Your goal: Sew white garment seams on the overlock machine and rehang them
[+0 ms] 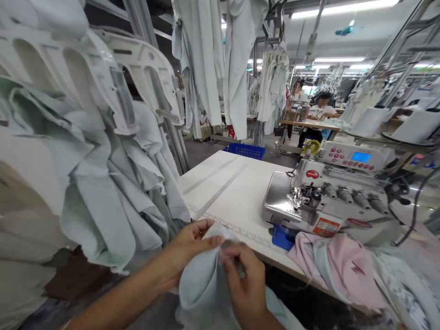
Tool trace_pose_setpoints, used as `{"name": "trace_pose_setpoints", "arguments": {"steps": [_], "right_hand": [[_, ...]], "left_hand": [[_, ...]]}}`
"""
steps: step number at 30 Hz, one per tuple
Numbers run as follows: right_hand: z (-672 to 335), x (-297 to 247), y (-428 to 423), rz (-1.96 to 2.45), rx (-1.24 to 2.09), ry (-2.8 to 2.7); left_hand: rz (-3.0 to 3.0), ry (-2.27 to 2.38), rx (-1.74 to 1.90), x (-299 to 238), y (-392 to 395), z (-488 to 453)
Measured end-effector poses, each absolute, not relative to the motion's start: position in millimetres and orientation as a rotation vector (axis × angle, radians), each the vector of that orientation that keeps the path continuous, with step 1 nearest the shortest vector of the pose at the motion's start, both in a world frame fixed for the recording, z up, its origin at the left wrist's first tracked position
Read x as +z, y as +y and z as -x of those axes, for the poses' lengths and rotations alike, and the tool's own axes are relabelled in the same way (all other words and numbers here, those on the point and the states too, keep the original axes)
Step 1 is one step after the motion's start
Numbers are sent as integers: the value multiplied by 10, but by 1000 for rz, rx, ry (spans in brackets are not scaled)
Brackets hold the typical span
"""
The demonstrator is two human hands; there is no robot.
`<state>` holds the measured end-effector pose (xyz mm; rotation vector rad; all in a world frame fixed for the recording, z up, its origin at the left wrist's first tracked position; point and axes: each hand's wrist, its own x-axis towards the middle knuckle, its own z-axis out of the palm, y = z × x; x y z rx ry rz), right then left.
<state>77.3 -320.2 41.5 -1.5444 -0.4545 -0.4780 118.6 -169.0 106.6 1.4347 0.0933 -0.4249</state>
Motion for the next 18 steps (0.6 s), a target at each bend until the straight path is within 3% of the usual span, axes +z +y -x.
{"name": "trace_pose_setpoints", "arguments": {"steps": [5,13,18], "right_hand": [[-803,602,-3085,1574,-426,-1010],[-1117,979,-3138,1487,-394,-420],[-1159,1035,-3179,1495,-403,-451]], "left_hand": [[-1945,-275,-192,1226,-1668,-1415],[-2098,-423,-250,1688,-1452,-1294],[-2188,-472,-260,1836,-1485,-1281]]}}
